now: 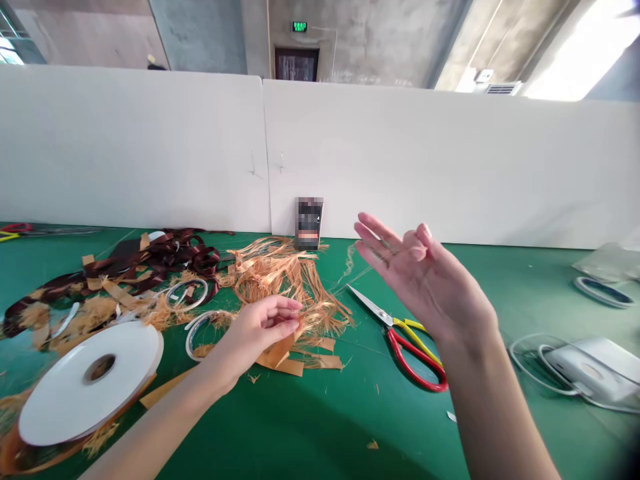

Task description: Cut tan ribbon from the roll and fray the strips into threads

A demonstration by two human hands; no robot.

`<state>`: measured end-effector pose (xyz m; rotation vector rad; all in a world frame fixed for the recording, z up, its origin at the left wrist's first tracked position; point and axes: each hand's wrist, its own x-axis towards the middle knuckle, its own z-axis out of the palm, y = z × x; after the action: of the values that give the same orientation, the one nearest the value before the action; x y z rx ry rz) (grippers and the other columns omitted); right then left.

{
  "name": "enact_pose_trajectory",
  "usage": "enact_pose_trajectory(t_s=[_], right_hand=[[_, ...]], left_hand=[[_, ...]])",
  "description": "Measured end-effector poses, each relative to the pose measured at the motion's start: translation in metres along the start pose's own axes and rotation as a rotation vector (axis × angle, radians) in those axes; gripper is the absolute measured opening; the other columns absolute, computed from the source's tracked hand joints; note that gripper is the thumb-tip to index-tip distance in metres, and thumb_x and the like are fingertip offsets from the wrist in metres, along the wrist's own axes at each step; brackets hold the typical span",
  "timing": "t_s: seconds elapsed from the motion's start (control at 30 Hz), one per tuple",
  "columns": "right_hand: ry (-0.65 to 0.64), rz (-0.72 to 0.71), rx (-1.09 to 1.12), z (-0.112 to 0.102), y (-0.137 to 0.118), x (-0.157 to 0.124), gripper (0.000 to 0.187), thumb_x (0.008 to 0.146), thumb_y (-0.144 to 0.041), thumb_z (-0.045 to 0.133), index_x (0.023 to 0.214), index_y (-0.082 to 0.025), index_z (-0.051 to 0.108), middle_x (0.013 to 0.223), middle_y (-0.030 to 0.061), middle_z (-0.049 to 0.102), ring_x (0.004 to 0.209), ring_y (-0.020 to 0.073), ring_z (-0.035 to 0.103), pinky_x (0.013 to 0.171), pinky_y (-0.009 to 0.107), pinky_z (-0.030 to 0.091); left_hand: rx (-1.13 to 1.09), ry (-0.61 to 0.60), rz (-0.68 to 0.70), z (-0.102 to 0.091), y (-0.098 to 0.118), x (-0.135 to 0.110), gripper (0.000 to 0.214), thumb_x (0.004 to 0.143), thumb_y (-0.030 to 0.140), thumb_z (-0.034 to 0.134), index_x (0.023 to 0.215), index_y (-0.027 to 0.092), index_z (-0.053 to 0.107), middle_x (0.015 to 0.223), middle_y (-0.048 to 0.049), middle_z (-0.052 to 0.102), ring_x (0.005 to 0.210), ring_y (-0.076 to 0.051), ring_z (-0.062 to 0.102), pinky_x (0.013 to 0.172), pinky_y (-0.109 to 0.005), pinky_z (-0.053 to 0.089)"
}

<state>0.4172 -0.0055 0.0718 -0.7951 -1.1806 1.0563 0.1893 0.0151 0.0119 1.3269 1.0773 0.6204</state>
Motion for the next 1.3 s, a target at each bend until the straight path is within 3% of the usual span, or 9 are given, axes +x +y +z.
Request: enact_pose_trajectory(t_s=[0.1,0.17,0.23,0.33,0.5,0.73,0.93,1.07,1.3], right_hand=[[0.041,0.115,-0.113,0.0,-0.002,-0.001,0.041,0.092,-0.05,0.038,0.061,-0.022,0.037,0.121,0.001,0.064,0.065,0.0099,0.06,0.05,0.025,0.044],[0.03,0.177,-0.201,0.0,-0.003,-0.002,0.043,0.091,-0.055,0.034,0.066,-0.022,0.042,0.111,0.0026,0.068,0.039,0.0041,0.038,0.037,0.023,0.027],[-0.02,0.207,-0.295,-0.001,-0.002,-0.004,0.042,0.089,-0.059,0.035,0.077,-0.023,0.052,0.096,0.0043,0.072,0.036,0.0037,0.024,0.037,0.025,0.02],[-0.186,0.346,-0.569,-0.004,0.004,-0.004,0.041,0.078,-0.056,0.06,0.099,-0.021,0.062,0.069,0.002,0.068,0.044,0.0075,0.037,0.044,0.025,0.025],[-0.454,0.46,-0.85,-0.014,0.007,-0.003,0.034,0.07,-0.05,0.071,0.062,-0.017,0.069,0.049,-0.006,0.035,0.049,0.0078,0.025,0.046,0.026,0.016],[-0.265,0.273,-0.39,-0.034,-0.006,-0.002,0.042,0.076,-0.056,0.063,0.062,-0.017,0.065,0.052,-0.005,0.033,0.05,0.0087,0.023,0.048,0.027,0.016],[-0.094,0.391,-0.585,-0.042,-0.012,-0.003,0.048,0.079,-0.061,0.057,0.061,-0.016,0.061,0.054,-0.005,0.032,0.051,0.009,0.024,0.049,0.026,0.02],[-0.103,0.389,-0.491,-0.04,-0.014,-0.005,0.046,0.079,-0.059,0.059,0.06,-0.017,0.055,0.065,-0.0013,0.046,0.056,0.0094,0.033,0.054,0.025,0.03],[0.153,0.417,-0.322,-0.039,-0.004,-0.001,0.046,0.07,-0.058,0.068,0.054,-0.016,0.056,0.076,0.0043,0.062,0.065,0.0112,0.05,0.068,0.028,0.046]], left_hand=[[-0.034,0.02,0.027,0.001,-0.001,0.003,0.029,0.08,0.027,0.064,0.107,0.016,0.061,0.102,-0.0074,0.068,0.098,-0.018,0.064,0.087,-0.028,0.049],[-0.054,0.036,0.042,0.0,0.0,0.005,0.03,0.08,0.027,0.064,0.108,0.016,0.061,0.102,-0.0076,0.068,0.097,-0.018,0.065,0.087,-0.029,0.049],[-0.068,0.049,0.055,-0.004,0.003,0.006,0.031,0.08,0.027,0.064,0.108,0.016,0.061,0.103,-0.008,0.068,0.099,-0.018,0.064,0.09,-0.029,0.048],[-0.112,0.041,0.1,-0.009,0.005,0.007,0.029,0.08,0.024,0.065,0.108,0.017,0.062,0.109,-0.0076,0.068,0.107,-0.018,0.062,0.094,-0.029,0.046],[-0.147,-0.018,0.185,-0.014,0.007,0.012,0.032,0.078,0.024,0.068,0.109,0.019,0.061,0.113,-0.0073,0.068,0.11,-0.018,0.06,0.097,-0.03,0.046],[0.116,-0.023,0.203,-0.01,0.012,0.018,0.024,0.076,0.03,0.069,0.095,0.018,0.065,0.094,-0.0066,0.072,0.089,-0.02,0.068,0.087,-0.036,0.053],[0.203,0.1,0.273,-0.016,0.014,0.017,0.023,0.078,0.029,0.066,0.098,0.019,0.065,0.096,-0.0054,0.071,0.093,-0.019,0.066,0.087,-0.035,0.053],[0.278,0.131,0.286,-0.016,0.015,0.017,0.017,0.078,0.024,0.064,0.094,0.018,0.065,0.092,-0.005,0.07,0.089,-0.019,0.066,0.086,-0.036,0.053],[0.339,0.162,0.304,-0.009,0.017,0.021,0.014,0.074,0.02,0.067,0.088,0.019,0.066,0.087,-0.0049,0.071,0.086,-0.02,0.067,0.086,-0.037,0.053]])
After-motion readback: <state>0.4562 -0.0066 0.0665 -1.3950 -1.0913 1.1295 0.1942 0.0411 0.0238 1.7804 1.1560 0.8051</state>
